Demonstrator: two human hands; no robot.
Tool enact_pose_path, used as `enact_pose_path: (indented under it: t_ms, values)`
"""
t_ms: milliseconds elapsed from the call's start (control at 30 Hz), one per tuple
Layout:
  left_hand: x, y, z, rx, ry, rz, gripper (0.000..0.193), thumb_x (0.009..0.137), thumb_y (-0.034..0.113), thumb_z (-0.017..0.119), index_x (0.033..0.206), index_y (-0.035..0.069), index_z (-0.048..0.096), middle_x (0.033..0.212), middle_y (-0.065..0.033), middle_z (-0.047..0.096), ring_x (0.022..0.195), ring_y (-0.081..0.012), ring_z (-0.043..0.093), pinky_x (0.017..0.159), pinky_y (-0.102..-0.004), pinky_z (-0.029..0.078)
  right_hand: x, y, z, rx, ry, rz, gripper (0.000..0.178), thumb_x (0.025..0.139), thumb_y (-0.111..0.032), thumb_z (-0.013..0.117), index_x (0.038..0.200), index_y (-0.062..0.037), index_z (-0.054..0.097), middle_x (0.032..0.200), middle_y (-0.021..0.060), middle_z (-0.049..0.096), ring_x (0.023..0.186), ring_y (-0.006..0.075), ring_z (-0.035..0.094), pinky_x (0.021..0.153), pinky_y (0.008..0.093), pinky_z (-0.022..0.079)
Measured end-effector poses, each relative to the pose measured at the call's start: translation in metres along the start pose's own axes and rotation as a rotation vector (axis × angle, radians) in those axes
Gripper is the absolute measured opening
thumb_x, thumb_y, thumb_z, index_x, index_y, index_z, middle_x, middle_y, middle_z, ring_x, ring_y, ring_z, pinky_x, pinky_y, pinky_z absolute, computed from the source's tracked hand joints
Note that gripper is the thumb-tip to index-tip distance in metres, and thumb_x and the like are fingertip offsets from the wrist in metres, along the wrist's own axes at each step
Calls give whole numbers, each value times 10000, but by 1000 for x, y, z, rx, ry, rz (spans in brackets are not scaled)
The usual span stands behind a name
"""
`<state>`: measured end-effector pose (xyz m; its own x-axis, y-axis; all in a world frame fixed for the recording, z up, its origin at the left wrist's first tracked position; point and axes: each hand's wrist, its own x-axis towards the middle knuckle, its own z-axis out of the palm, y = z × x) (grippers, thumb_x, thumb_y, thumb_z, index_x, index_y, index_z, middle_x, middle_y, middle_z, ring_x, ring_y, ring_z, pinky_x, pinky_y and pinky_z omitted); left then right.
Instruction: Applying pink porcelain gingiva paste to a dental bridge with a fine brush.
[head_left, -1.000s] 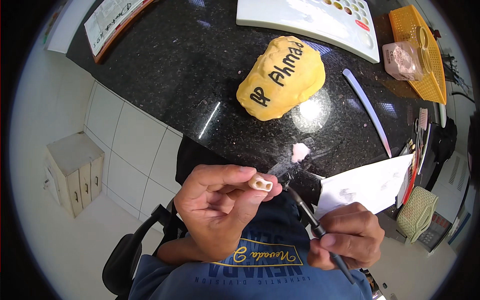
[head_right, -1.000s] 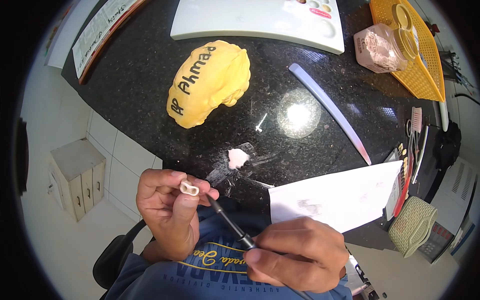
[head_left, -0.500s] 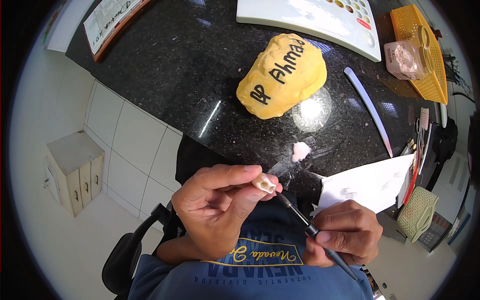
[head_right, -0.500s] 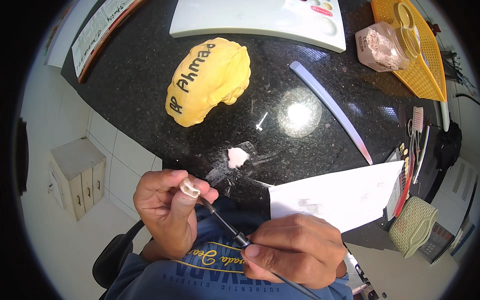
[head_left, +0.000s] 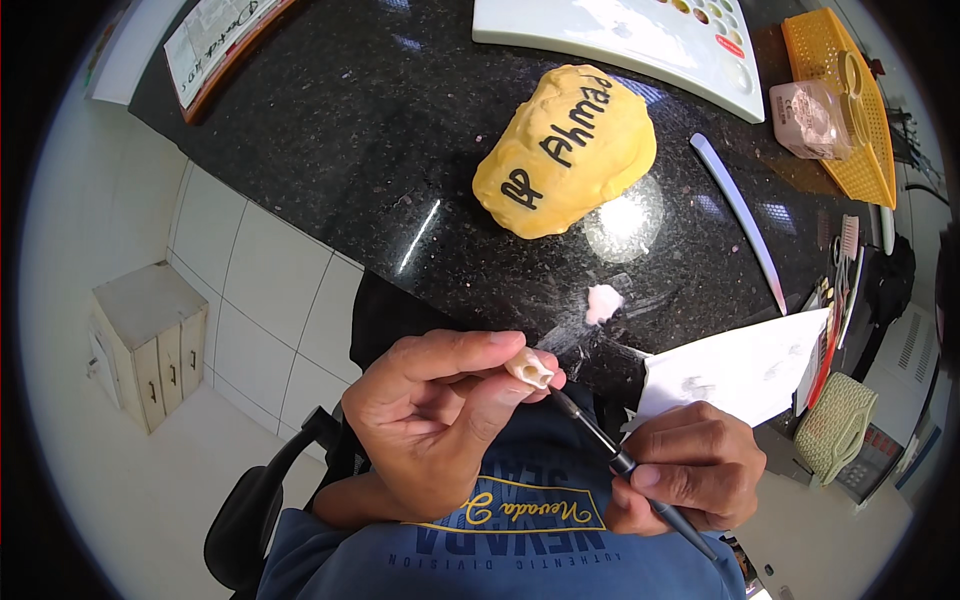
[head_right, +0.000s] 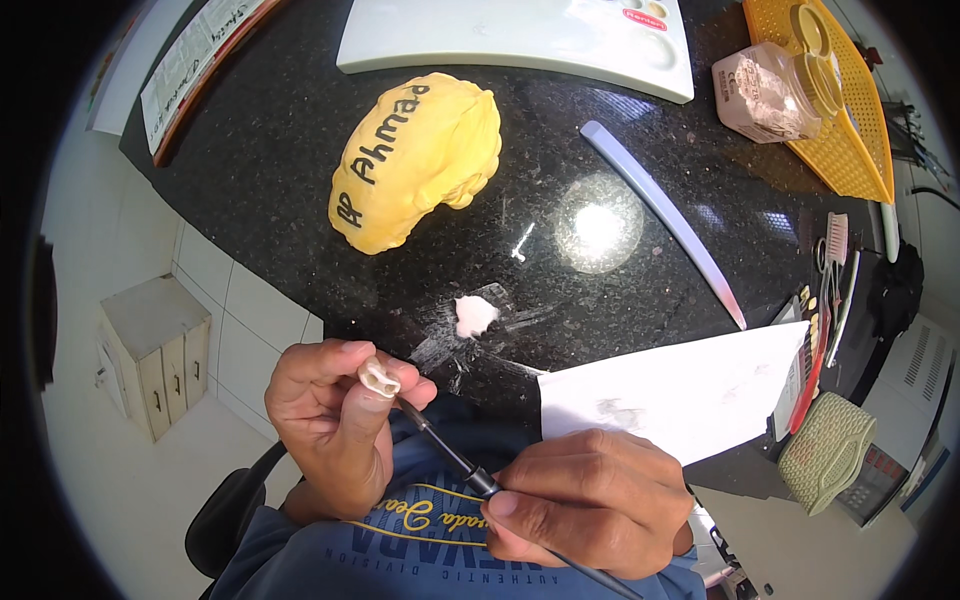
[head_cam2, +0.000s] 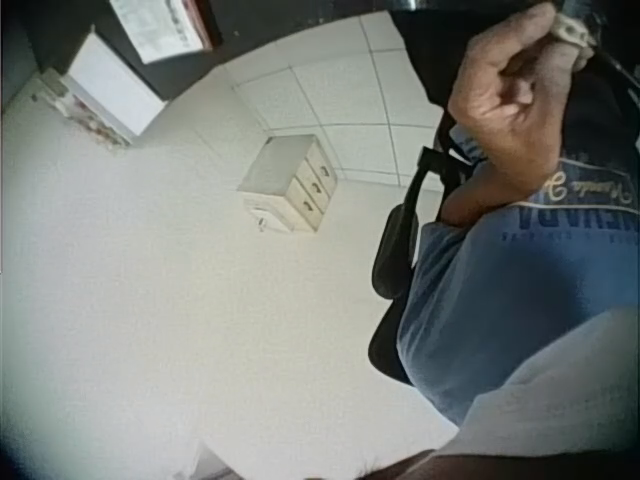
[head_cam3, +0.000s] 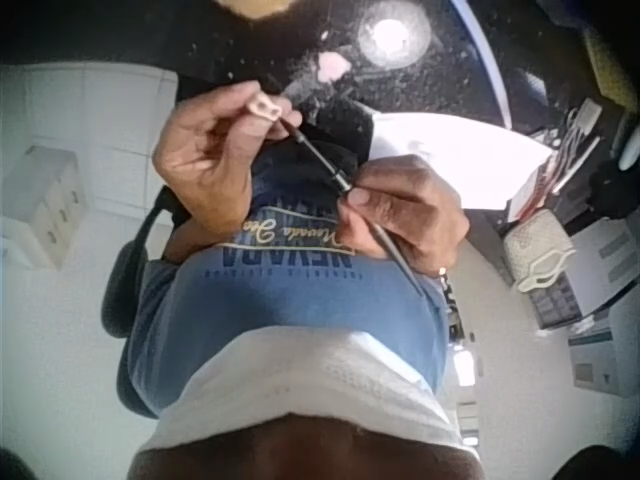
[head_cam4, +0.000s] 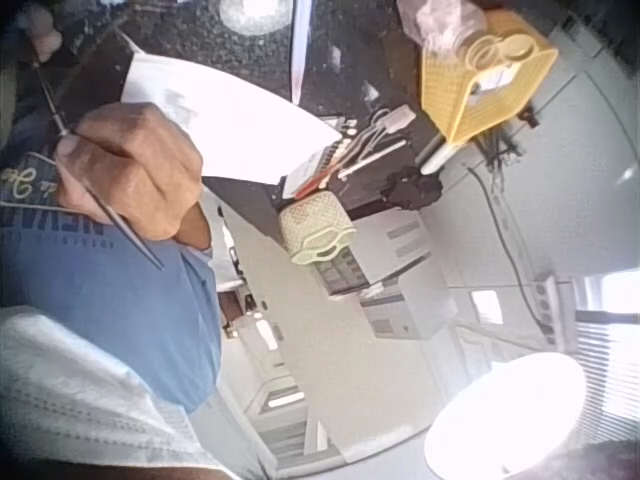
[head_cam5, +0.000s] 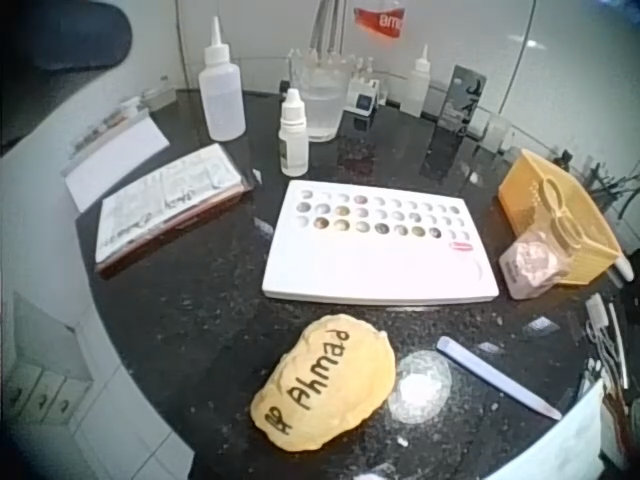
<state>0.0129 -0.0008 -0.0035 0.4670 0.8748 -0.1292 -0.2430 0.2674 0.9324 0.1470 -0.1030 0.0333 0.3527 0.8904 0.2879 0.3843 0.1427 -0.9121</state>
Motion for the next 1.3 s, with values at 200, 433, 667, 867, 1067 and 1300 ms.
enact_pose_path:
  t_ms: [200, 433, 667, 867, 1067, 1300]
  values:
    - [0, 0, 0, 8, 9, -4, 191, 846, -35, 571, 1026, 2, 519, 799, -145, 632, 681, -173, 653, 620, -294, 582, 0, 1, 0, 0, 6, 0, 227, 670, -83, 793, 799, -10, 621, 699, 104, 619, 573, 196, 633, 448, 258, 500]
    - [-1, 0, -5, -194, -43, -20, 234, 801, -154, 567, 1025, -95, 533, 901, -211, 625, 868, -250, 658, 799, -368, 568, -1, 2, 1, -5, 22, -3, 226, 674, -88, 792, 803, -15, 622, 693, 101, 617, 571, 193, 633, 446, 257, 501]
    - [-1, 0, -2, -84, -17, -19, 214, 826, -87, 569, 1031, -48, 523, 855, -180, 630, 782, -215, 657, 708, -329, 574, 1, 2, 1, -16, 15, -7, 227, 674, -78, 790, 809, -15, 619, 692, 95, 615, 571, 192, 631, 446, 255, 499]
    - [-1, 2, -1, -9, 8, -35, 207, 843, -26, 575, 1040, -4, 513, 810, -149, 638, 697, -183, 658, 633, -293, 580, -8, 4, 0, 89, 100, -83, 207, 710, -113, 762, 829, -22, 620, 720, 103, 622, 609, 197, 625, 447, 248, 494]
    - [-3, 8, 0, -23, 14, -80, 197, 855, -3, 566, 1045, -1, 514, 831, -134, 642, 706, -176, 656, 630, -278, 573, -9, -21, -45, -612, -216, -70, 315, 804, -328, 652, 998, -82, 625, 969, 174, 656, 942, 320, 608, 764, 401, 530]
    - [-9, 16, -6, -419, -164, -337, 247, 878, 43, 582, 1101, -38, 515, 939, -171, 646, 832, -235, 671, 721, -307, 574, -37, -7, -40, -973, -271, 16, 317, 747, -285, 712, 1033, -159, 660, 1082, 118, 653, 1127, 379, 539, 932, 469, 439]
